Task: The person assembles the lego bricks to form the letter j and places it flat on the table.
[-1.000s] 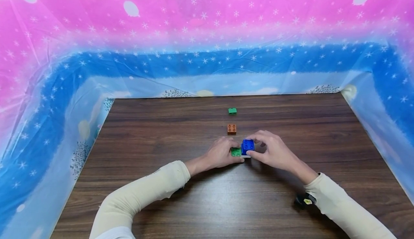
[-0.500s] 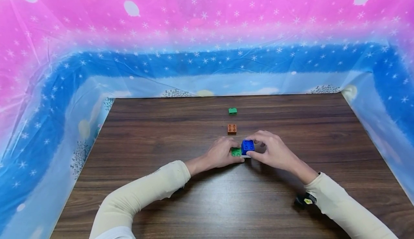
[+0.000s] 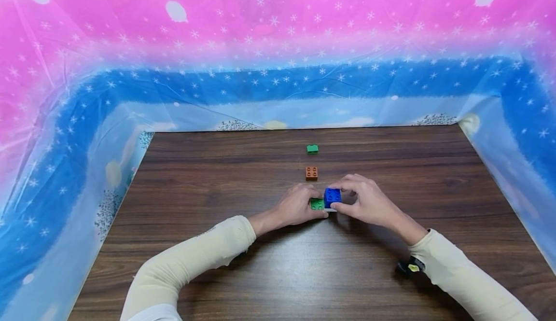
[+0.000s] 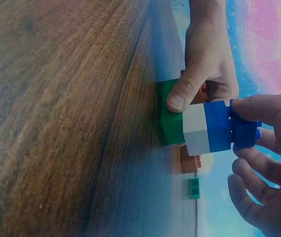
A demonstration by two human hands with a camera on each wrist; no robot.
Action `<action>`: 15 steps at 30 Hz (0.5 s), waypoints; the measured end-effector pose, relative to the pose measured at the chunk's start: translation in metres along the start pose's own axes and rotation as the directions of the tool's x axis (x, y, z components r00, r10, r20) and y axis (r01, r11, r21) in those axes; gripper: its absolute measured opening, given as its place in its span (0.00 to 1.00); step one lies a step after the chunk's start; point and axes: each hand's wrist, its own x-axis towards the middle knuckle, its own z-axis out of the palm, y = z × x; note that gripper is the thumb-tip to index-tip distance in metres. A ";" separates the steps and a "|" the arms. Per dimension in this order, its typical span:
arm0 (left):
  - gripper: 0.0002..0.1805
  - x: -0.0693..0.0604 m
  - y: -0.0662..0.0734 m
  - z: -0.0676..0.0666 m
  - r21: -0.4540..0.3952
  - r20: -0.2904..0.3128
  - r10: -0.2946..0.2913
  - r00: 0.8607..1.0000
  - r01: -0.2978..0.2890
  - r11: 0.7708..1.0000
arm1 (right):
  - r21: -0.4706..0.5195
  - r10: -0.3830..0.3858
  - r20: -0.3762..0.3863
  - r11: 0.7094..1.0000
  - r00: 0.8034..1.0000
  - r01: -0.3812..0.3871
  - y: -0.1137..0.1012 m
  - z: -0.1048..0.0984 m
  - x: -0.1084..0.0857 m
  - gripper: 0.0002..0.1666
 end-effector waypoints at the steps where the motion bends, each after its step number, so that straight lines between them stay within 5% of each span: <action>1: 0.24 0.000 0.000 0.000 0.000 0.001 -0.001 1.000 0.001 1.000 | -0.003 -0.001 0.001 1.000 1.000 0.001 0.000 0.000 0.000 0.23; 15: 0.25 -0.001 0.001 0.000 0.007 0.012 -0.013 1.000 0.013 1.000 | 0.096 0.056 0.028 0.994 0.998 -0.058 0.001 0.001 0.000 0.21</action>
